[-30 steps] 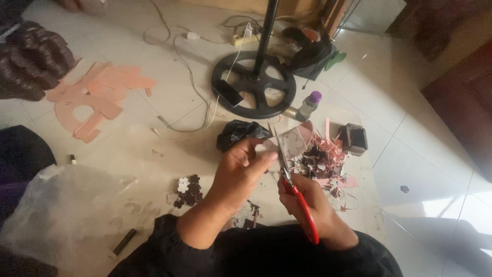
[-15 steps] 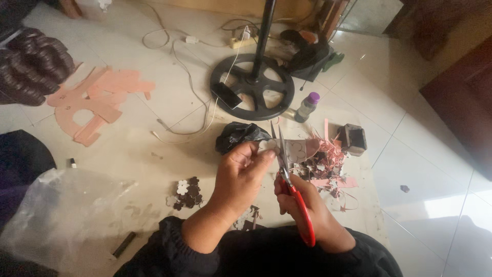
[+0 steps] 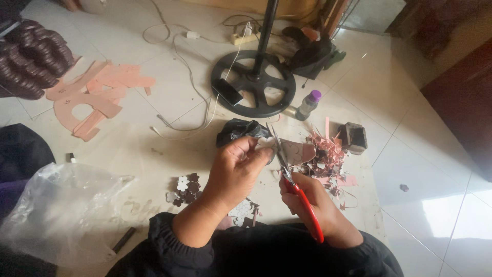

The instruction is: The person uses red-handled scissors to cut a small, patterned piece of paper held in their left hand. They carefully trim the edges to shape the paper while sitting on the floor.

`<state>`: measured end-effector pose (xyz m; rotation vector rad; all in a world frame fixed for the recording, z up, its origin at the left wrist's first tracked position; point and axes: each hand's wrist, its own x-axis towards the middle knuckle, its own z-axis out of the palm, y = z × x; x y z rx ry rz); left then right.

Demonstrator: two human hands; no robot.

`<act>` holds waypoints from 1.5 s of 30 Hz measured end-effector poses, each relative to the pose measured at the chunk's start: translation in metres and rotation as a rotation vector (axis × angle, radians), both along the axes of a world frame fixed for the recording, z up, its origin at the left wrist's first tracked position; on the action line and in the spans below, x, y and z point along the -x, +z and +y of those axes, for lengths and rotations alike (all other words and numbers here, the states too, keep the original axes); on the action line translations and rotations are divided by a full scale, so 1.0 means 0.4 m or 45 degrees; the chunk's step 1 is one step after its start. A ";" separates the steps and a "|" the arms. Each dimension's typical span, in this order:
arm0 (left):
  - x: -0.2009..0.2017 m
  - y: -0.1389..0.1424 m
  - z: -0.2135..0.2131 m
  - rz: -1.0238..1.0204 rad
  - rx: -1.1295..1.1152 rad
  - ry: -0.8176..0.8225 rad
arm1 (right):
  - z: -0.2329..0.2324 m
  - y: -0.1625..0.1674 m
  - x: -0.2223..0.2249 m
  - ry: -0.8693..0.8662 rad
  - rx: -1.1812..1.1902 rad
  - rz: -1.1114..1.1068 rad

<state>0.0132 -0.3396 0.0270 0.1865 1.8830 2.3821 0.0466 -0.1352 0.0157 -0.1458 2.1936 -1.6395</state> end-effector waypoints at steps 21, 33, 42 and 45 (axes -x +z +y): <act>-0.013 0.015 0.025 0.043 0.067 0.079 | -0.010 -0.006 -0.005 0.038 0.092 0.120; -0.013 0.005 0.020 0.112 0.001 0.052 | 0.000 -0.012 -0.002 0.036 0.075 0.072; -0.009 0.007 0.014 0.066 -0.169 -0.015 | 0.008 0.006 0.000 0.090 0.040 0.099; -0.006 0.007 0.006 0.033 -0.184 -0.041 | 0.009 0.007 0.002 0.119 -0.017 0.157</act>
